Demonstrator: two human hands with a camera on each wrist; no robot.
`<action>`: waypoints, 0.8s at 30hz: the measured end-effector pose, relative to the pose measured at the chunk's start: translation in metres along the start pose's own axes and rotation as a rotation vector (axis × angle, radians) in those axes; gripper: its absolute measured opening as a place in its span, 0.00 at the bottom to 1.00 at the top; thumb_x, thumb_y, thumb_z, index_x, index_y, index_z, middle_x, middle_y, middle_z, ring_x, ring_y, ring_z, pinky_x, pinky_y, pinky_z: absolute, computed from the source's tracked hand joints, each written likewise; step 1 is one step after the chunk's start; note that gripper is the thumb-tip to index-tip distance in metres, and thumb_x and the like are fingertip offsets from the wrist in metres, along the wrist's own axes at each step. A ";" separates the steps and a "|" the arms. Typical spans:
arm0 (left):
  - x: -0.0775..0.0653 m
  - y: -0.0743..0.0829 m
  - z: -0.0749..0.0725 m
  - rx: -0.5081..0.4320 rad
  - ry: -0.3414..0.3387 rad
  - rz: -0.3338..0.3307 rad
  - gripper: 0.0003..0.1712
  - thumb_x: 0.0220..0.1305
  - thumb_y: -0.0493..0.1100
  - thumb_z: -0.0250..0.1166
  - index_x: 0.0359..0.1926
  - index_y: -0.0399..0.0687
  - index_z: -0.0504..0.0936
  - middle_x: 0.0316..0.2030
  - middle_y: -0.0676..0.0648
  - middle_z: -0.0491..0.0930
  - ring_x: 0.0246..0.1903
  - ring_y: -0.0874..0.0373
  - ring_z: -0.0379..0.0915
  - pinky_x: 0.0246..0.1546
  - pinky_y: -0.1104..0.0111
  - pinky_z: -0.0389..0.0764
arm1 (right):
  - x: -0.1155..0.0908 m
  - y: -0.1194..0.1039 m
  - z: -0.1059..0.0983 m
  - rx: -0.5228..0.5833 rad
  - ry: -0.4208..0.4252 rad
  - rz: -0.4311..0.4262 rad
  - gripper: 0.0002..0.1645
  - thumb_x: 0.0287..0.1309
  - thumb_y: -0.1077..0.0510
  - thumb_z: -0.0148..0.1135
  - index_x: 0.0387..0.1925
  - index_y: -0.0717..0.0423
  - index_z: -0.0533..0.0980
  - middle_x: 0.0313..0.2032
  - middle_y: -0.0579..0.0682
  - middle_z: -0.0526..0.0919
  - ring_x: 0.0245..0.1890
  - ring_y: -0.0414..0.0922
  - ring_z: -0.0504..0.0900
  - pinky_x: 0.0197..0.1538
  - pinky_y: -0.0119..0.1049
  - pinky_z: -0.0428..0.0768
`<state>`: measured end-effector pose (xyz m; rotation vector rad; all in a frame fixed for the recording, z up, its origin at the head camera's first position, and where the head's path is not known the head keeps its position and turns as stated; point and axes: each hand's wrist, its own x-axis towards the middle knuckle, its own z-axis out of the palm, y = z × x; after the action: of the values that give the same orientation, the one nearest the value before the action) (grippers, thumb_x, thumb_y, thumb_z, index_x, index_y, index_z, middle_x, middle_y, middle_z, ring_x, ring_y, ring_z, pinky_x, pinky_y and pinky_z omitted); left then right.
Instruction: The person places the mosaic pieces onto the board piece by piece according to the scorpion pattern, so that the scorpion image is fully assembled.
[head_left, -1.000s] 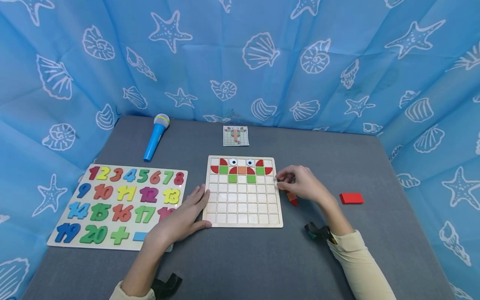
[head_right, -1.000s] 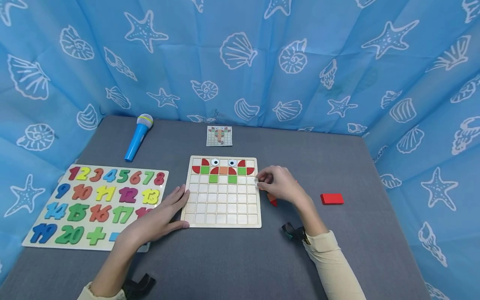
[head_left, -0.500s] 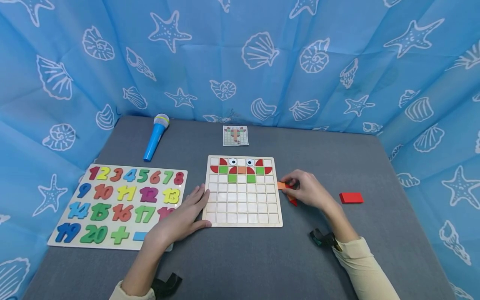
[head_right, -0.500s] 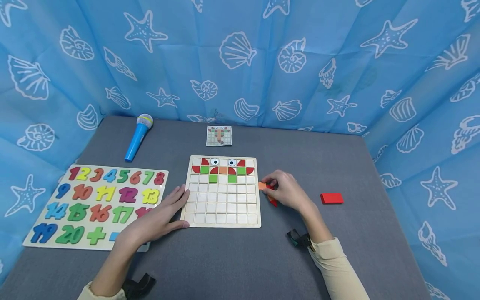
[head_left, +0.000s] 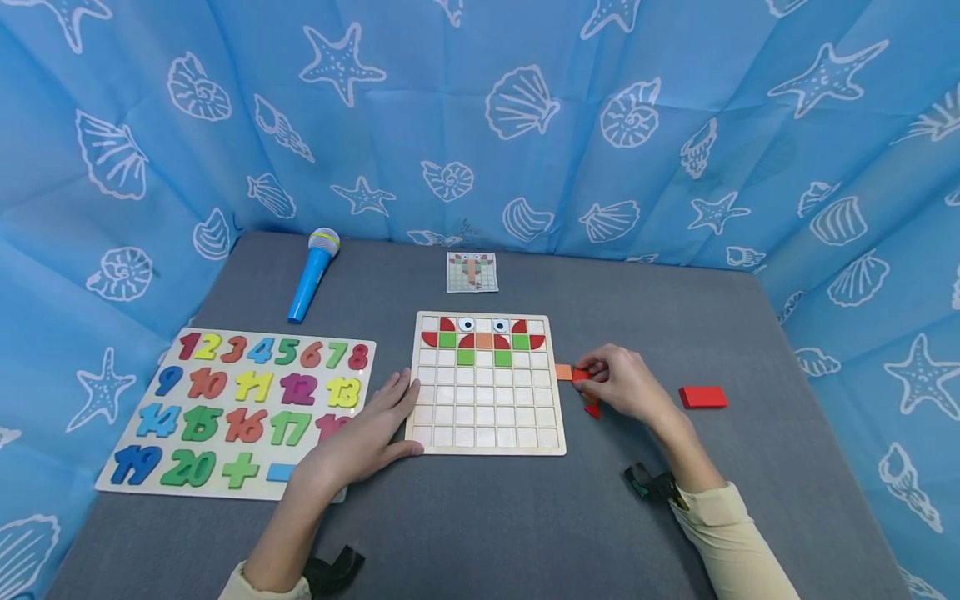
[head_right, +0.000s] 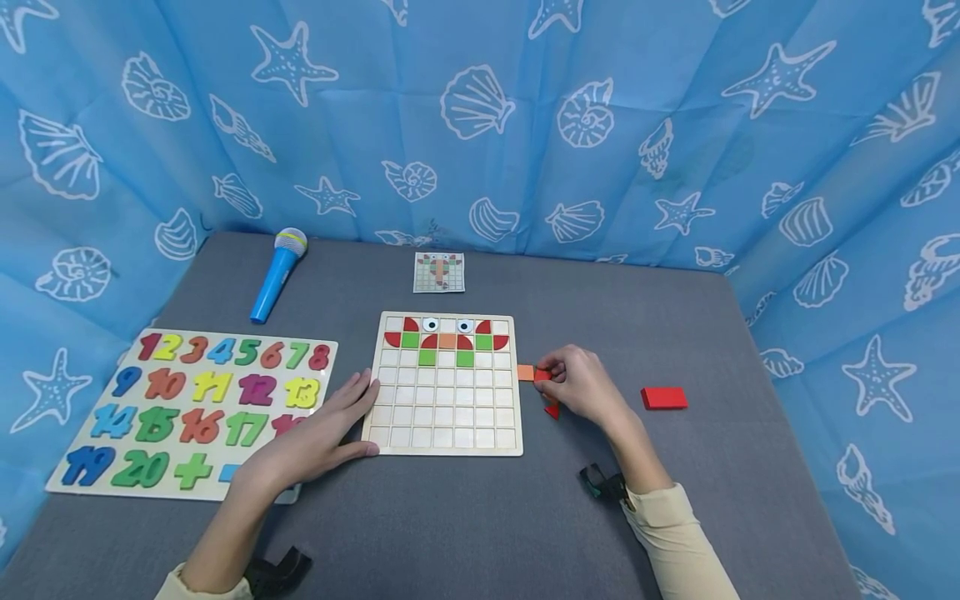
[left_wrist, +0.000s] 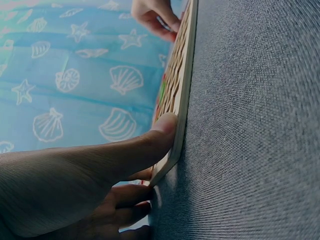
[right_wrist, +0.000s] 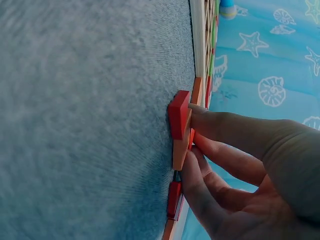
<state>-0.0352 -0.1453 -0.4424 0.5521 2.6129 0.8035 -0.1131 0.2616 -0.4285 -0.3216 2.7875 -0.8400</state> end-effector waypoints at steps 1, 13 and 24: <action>0.001 -0.005 0.004 0.001 0.014 0.019 0.56 0.71 0.55 0.74 0.86 0.39 0.54 0.88 0.36 0.49 0.88 0.36 0.41 0.84 0.42 0.60 | 0.000 0.000 0.000 -0.004 0.001 0.005 0.15 0.64 0.63 0.76 0.49 0.67 0.87 0.45 0.62 0.87 0.41 0.49 0.87 0.45 0.45 0.90; 0.000 -0.007 0.007 0.013 0.040 0.046 0.57 0.70 0.62 0.73 0.86 0.41 0.55 0.87 0.36 0.51 0.87 0.35 0.45 0.81 0.38 0.64 | -0.002 0.001 -0.006 0.033 0.042 -0.045 0.08 0.65 0.66 0.75 0.44 0.62 0.86 0.37 0.56 0.91 0.36 0.44 0.87 0.37 0.27 0.85; -0.003 0.004 -0.004 -0.010 0.009 0.018 0.57 0.69 0.56 0.75 0.86 0.39 0.55 0.88 0.36 0.50 0.87 0.34 0.44 0.82 0.39 0.62 | 0.007 -0.025 -0.002 0.131 0.005 -0.083 0.11 0.68 0.65 0.72 0.51 0.59 0.89 0.45 0.58 0.93 0.40 0.45 0.91 0.45 0.37 0.92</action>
<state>-0.0335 -0.1448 -0.4365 0.5706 2.6146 0.8264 -0.1169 0.2399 -0.4136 -0.4151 2.7227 -1.0385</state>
